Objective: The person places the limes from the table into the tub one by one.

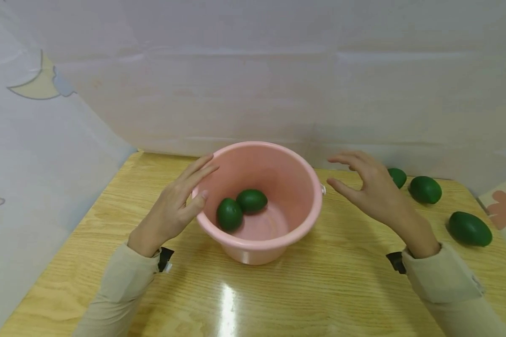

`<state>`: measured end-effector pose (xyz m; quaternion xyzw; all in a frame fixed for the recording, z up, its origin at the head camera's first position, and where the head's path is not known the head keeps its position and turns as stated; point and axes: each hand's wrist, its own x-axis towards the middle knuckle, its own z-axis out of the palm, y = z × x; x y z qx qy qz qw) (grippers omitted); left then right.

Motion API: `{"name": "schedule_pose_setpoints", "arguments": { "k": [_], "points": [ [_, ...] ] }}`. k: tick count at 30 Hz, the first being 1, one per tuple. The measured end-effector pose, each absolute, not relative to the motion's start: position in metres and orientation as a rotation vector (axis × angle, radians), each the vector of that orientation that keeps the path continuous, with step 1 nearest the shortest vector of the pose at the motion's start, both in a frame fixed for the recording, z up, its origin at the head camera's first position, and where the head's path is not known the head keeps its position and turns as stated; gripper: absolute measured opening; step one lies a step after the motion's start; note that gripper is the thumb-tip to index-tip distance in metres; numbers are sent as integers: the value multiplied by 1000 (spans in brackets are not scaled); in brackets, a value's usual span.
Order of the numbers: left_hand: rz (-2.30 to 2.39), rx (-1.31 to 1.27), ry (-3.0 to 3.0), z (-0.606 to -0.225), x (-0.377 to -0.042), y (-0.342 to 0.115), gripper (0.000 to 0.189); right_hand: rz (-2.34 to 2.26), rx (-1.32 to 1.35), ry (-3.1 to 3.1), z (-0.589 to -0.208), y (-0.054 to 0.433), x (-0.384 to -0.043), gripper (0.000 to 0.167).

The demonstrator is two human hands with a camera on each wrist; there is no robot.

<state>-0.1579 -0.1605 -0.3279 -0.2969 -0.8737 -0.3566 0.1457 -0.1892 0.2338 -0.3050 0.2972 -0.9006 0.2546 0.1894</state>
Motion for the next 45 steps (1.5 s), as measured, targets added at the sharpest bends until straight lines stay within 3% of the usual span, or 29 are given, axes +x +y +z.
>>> {"name": "schedule_pose_setpoints", "arguments": {
  "k": [45],
  "points": [
    [-1033,-845,-2529,-328,-158,-160,55,640,653,-2652,-338,273,-208,50]
  ]
}}
